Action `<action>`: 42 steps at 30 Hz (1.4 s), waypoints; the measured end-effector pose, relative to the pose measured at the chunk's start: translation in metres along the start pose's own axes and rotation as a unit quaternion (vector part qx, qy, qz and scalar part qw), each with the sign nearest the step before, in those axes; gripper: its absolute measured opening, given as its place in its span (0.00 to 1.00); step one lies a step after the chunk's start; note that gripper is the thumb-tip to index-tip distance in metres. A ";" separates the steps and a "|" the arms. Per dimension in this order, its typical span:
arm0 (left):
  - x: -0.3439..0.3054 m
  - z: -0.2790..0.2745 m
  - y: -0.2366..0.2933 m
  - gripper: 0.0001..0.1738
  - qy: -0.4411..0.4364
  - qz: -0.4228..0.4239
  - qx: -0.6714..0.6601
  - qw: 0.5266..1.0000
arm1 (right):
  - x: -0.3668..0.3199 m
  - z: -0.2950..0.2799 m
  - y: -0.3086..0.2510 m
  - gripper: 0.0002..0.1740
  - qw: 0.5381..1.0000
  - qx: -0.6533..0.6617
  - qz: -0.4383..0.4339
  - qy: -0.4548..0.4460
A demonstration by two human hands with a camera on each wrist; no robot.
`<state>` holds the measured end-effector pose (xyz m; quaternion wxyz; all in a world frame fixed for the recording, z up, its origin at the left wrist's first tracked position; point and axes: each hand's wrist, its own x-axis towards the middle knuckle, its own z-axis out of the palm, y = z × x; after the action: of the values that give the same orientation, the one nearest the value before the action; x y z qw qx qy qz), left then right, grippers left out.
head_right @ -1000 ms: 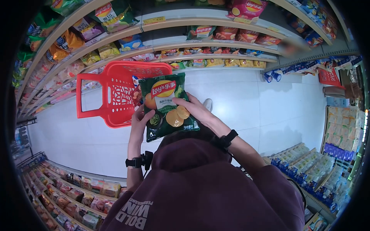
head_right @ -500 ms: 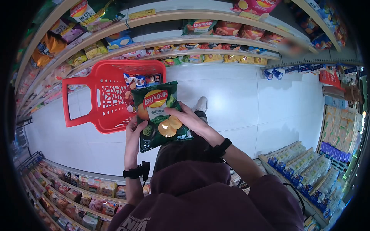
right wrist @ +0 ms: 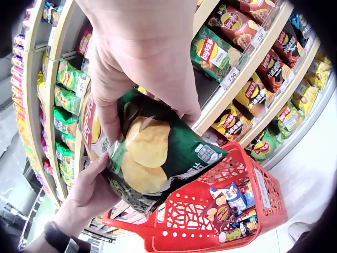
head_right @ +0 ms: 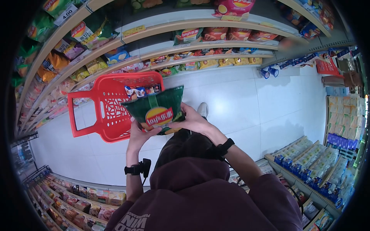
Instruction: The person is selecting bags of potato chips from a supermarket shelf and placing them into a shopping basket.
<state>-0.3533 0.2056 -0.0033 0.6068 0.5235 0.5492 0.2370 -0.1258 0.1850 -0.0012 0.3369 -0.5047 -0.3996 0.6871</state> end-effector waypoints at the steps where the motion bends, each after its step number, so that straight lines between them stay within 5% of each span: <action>1: 0.003 0.001 -0.005 0.34 -0.002 0.020 -0.011 1.000 | 0.001 0.000 0.005 0.40 1.000 -0.008 -0.006 0.001; 6: 0.007 0.006 -0.008 0.31 0.005 -0.022 -0.078 0.997 | 0.001 0.004 0.019 0.43 0.994 0.103 0.017 0.030; 37: -0.018 0.001 -0.010 0.33 0.015 -0.061 -0.149 0.987 | -0.008 0.022 0.025 0.37 0.996 0.079 0.035 0.013; 40: -0.015 0.000 -0.013 0.34 0.013 -0.055 -0.146 0.988 | -0.008 0.022 0.025 0.48 0.997 0.075 0.014 0.023; 42: -0.013 0.002 -0.015 0.35 0.019 -0.047 -0.155 0.987 | -0.011 0.023 0.016 0.41 0.996 0.082 0.029 0.022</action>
<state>-0.3601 0.1885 -0.0115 0.6810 0.3918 0.5410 0.3002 -0.1459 0.1637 -0.0069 0.3657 -0.5019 -0.3194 0.7158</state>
